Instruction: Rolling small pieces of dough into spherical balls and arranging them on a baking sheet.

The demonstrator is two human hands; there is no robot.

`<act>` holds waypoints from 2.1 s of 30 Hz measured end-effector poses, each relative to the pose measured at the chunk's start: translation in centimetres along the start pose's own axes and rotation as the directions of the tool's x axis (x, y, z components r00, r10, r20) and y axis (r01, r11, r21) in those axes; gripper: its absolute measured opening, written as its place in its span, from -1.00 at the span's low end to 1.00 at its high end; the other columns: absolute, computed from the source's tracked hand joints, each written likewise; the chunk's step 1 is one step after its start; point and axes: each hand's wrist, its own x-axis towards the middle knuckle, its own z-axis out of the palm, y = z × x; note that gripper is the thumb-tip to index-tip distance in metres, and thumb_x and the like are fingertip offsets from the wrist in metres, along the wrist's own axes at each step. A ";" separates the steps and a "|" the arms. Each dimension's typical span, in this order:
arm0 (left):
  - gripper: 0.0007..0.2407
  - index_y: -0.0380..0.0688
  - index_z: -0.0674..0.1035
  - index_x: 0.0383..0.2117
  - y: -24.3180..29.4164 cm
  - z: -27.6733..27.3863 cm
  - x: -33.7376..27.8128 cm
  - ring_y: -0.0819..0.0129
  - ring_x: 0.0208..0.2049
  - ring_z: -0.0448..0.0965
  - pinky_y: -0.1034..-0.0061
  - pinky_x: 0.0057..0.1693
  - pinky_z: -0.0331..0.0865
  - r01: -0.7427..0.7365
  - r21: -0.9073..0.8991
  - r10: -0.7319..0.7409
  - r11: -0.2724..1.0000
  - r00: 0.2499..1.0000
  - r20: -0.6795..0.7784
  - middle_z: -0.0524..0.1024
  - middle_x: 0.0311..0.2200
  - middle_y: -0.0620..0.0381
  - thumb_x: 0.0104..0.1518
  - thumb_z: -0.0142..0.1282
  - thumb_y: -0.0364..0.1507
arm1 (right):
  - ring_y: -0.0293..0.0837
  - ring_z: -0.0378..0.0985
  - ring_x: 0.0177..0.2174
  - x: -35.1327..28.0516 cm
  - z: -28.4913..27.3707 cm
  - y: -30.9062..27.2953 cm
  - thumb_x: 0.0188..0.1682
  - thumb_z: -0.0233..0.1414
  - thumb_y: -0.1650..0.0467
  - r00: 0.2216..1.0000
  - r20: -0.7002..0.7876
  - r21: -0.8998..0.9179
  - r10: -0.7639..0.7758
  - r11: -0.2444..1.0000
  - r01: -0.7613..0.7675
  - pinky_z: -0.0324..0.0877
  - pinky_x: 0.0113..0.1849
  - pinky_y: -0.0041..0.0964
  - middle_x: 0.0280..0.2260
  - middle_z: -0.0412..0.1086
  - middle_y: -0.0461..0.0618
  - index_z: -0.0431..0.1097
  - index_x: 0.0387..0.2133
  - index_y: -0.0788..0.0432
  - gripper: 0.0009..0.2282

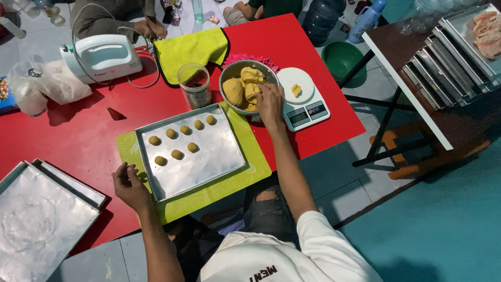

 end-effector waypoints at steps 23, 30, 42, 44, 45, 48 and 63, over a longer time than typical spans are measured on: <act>-0.86 -0.27 0.53 0.00 -0.7 -0.2 0.3 0.33 -0.22 0.54 0.60 -0.25 0.44 0.038 -0.042 -0.038 0.998 0.999 0.000 0.54 -0.22 -0.10 0.40 0.06 -0.52 | 0.12 0.13 0.09 -0.1 -2.7 14.5 -0.14 0.21 0.03 0.939 -0.095 0.032 0.330 0.944 -0.328 0.00 0.04 0.27 0.09 0.22 -0.10 0.50 -0.02 -0.09 -0.55; -0.86 -0.23 0.55 -0.02 -0.9 -0.1 0.4 0.34 -0.23 0.56 0.60 -0.25 0.46 0.033 -0.009 -0.033 0.999 0.999 -0.010 0.56 -0.23 -0.05 0.38 0.08 -0.50 | 0.07 0.12 0.11 0.2 -0.9 14.7 -0.20 0.25 0.04 0.923 -0.190 0.035 0.335 0.942 -0.334 -0.03 0.03 0.23 0.02 0.25 -0.16 0.55 -0.17 -0.13 -0.62; -0.85 -0.24 0.56 -0.08 -3.3 0.0 1.0 0.26 -0.25 0.57 0.48 -0.22 0.55 0.066 -0.089 -0.074 0.994 0.993 -0.092 0.57 -0.26 -0.10 0.28 0.12 -0.49 | -0.18 0.55 -0.18 -1.0 -0.1 9.9 -0.03 0.24 0.38 0.939 -0.248 0.558 0.236 0.828 -0.061 0.29 -0.19 -0.25 -0.20 0.52 -0.07 0.37 -0.05 0.02 -0.70; -0.85 -0.25 0.56 -0.09 -3.2 -0.2 0.5 0.22 -0.23 0.59 0.43 -0.20 0.57 0.071 -0.087 -0.080 0.994 0.991 -0.105 0.57 -0.25 -0.12 0.28 0.10 -0.49 | -0.16 0.56 -0.18 -3.3 0.0 5.6 0.04 0.18 0.41 0.967 -0.168 0.668 0.191 0.744 -0.030 0.36 -0.19 -0.30 -0.16 0.52 0.06 0.31 0.03 0.16 -0.69; -0.87 -0.23 0.58 -0.11 -2.7 -0.1 0.4 0.19 -0.20 0.61 0.40 -0.13 0.55 -0.054 -0.006 0.052 0.999 0.987 -0.149 0.57 -0.26 -0.07 0.26 0.13 -0.54 | -0.09 0.58 -0.21 -4.4 0.9 3.8 0.05 0.18 0.41 0.986 -0.086 0.663 0.142 0.747 -0.050 0.40 -0.20 -0.25 -0.23 0.52 0.08 0.38 -0.06 0.17 -0.77; -0.87 -0.22 0.59 -0.14 -0.5 1.3 -0.8 0.12 -0.14 0.61 0.31 -0.01 0.50 -0.212 0.015 0.213 0.977 0.968 -0.130 0.56 -0.26 -0.05 0.22 0.17 -0.58 | -0.04 0.61 -0.24 -9.2 0.8 -4.7 -0.07 0.26 0.41 0.998 0.064 0.665 0.016 0.744 -0.054 0.44 -0.19 -0.25 -0.31 0.54 0.06 0.49 -0.20 0.15 -0.80; -0.59 -0.10 0.51 0.13 6.2 9.0 -5.6 0.25 0.09 0.57 0.41 0.17 0.47 0.642 -0.616 -0.301 0.456 0.763 0.572 0.54 0.05 0.01 0.38 -0.16 -0.10 | 0.31 -0.32 0.36 -14.3 4.0 -16.5 0.15 -0.42 -0.06 0.898 0.189 0.655 -0.397 0.732 0.186 -0.24 0.30 0.26 0.38 -0.35 0.25 -0.14 0.40 0.11 -0.32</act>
